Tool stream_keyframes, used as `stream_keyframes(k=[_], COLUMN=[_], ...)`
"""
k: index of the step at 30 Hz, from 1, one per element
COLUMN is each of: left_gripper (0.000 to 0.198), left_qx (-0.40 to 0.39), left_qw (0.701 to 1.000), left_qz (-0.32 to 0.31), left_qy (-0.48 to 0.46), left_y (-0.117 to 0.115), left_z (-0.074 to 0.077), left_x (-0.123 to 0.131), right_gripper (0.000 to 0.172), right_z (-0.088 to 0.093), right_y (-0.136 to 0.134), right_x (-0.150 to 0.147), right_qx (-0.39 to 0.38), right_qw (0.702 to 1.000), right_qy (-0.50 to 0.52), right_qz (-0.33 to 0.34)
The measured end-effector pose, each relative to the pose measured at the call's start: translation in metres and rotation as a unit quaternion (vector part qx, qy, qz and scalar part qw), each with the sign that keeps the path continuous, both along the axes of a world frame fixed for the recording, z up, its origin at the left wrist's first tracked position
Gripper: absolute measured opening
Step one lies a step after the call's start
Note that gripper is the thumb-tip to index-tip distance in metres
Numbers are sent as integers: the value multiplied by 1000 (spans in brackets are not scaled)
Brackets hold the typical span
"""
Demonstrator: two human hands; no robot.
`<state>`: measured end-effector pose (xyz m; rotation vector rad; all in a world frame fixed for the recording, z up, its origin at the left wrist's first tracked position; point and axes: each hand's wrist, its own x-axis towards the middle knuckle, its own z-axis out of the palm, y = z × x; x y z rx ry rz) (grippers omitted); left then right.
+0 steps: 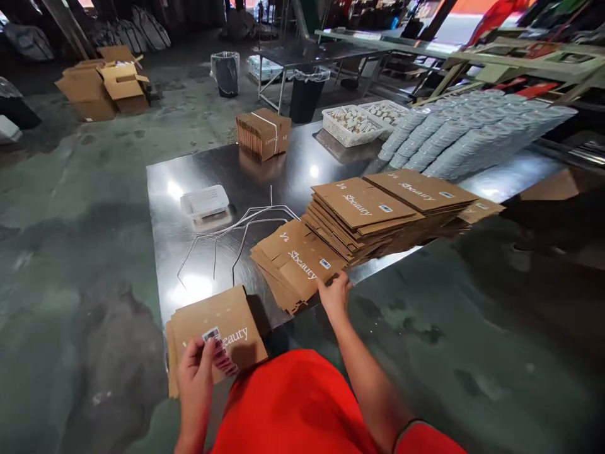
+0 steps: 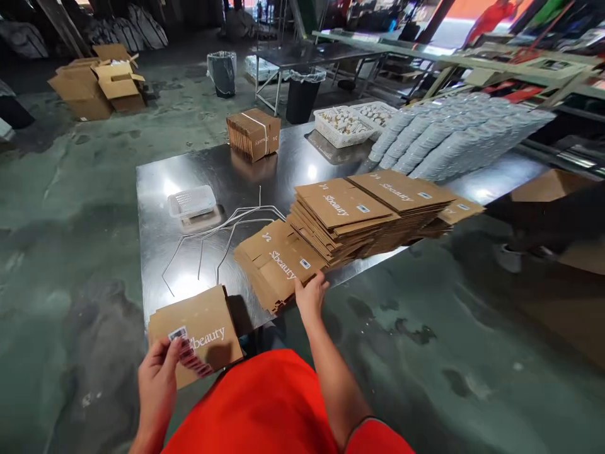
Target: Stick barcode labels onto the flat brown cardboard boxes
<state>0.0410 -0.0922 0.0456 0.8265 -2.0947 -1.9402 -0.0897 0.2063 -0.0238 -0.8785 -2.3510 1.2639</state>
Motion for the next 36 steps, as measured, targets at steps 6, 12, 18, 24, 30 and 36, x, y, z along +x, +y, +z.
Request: stream_keyframes(k=[6, 12, 18, 24, 30, 36], left_gripper=[35, 37, 40, 47, 51, 50], left_qx=[17, 21, 39, 60, 11, 153], left_qw=[999, 999, 998, 994, 996, 983], left_qz=[-21, -33, -44, -51, -25, -15], left_qy=[24, 21, -12, -71, -80, -104], left_y=[25, 25, 17, 10, 4, -3], left_z=[13, 16, 1, -27, -36, -58], left_x=[-3, 3, 9, 14, 16, 11], right_gripper=[36, 21, 25, 13, 16, 10], right_z=[61, 76, 56, 52, 17, -20], right_y=[-95, -167, -171, -174, -169, -166], right_x=[40, 78, 79, 85, 58, 30], right_qx=[-150, -411, -411, -239, -202, -42], right_qw=[925, 769, 788, 854, 907, 925], right_qy=[14, -74, -116, -64, -32, -74], right_qz=[350, 484, 444, 458, 369, 370])
